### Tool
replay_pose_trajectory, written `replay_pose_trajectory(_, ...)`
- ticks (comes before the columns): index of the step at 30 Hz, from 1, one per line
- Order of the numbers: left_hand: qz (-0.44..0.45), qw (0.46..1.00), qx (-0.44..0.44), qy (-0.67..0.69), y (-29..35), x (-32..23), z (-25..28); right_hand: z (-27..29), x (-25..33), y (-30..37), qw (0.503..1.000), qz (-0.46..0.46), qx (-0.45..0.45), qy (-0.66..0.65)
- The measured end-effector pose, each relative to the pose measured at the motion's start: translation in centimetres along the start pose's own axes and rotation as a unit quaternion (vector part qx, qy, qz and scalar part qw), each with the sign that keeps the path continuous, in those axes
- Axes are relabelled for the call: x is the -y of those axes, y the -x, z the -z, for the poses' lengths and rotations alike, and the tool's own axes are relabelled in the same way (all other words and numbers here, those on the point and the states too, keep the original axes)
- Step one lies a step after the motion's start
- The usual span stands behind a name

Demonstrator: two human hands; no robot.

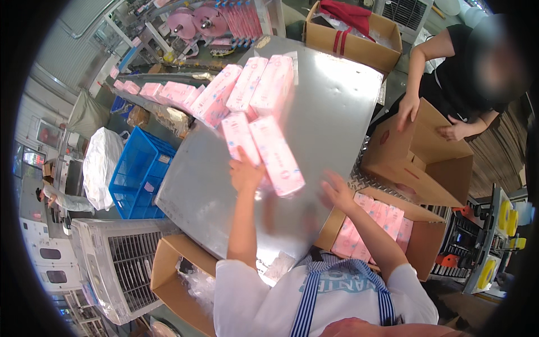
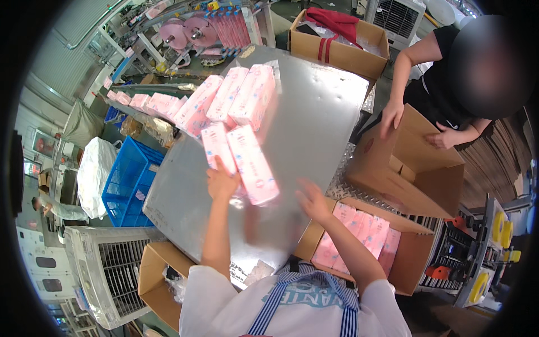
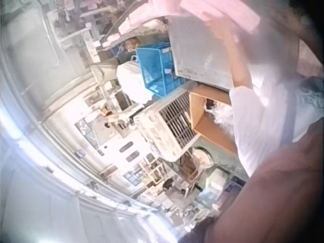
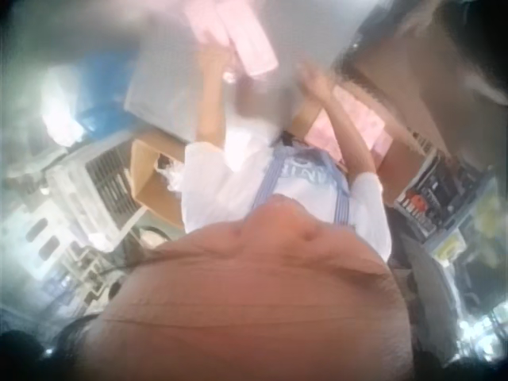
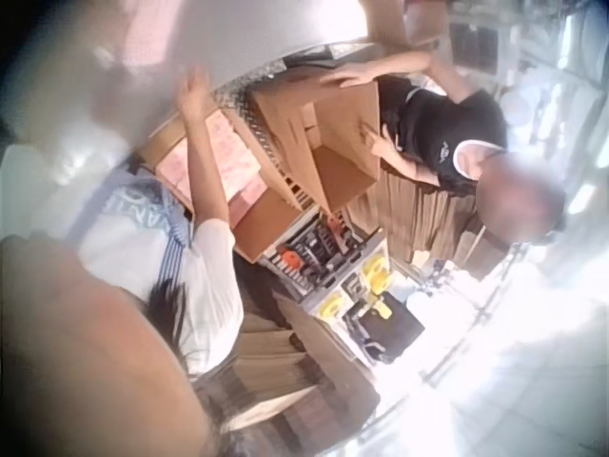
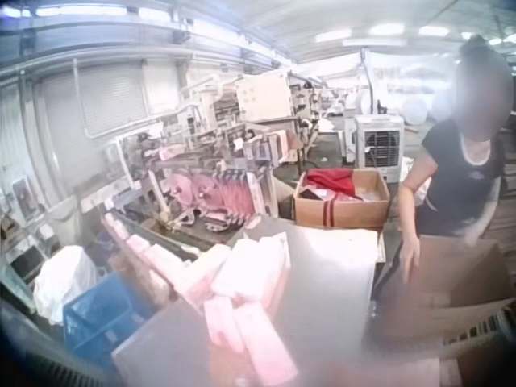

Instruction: The person packs pink rectangular packages into cardboard boxes on a metal table. They arrange the items in rows, close the box flaps, and move the filled boxes to a conveyor belt or sealing station. Another person assists by handling the boxes and preparing new ones.

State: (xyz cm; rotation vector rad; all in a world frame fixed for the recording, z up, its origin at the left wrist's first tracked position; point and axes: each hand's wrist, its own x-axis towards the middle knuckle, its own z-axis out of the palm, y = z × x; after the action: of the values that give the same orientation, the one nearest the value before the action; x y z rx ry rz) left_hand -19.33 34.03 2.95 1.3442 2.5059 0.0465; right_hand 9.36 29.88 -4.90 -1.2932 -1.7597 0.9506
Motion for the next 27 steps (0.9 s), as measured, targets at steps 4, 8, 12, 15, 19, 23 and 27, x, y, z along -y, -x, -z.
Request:
replay_pose_trajectory(4, -0.106, 0.993, 0.012, 0.046, 9.3, 0.6, -3.6, -2.8, 4.4, -1.6, 0.998, -0.023, 0.054, -0.016)
replay_pose_trajectory(8, -0.001, 0.894, 0.183, 0.409, 12.7, 6.2, -5.0, 1.3, 2.6, 1.5, 0.951, -0.217, 0.221, -0.021)
replay_pose_trajectory(12, 0.026, 0.773, 0.261, 0.577, 13.0, 7.3, -7.6, 0.7, 1.0, 2.3, 0.905, -0.250, 0.198, -0.281)
replay_pose_trajectory(15, -0.109, 0.797, 0.140, 0.577, 13.9, 6.6, -7.7, 1.1, 3.9, 2.4, 0.934, -0.148, 0.195, -0.261)
replay_pose_trajectory(19, -0.212, 0.859, 0.198, 0.421, 15.2, 5.7, -2.0, 4.7, 8.2, 3.7, 0.907, -0.138, 0.183, -0.353)
replay_pose_trajectory(23, -0.268, 0.852, 0.216, 0.394, 17.1, 3.2, -2.9, 6.5, 6.3, 7.3, 0.942, -0.089, 0.149, -0.287)
replay_pose_trajectory(27, -0.302, 0.839, 0.230, 0.391, 19.9, -2.0, -3.7, 12.0, 7.0, 11.8, 0.955, -0.084, 0.031, -0.284)
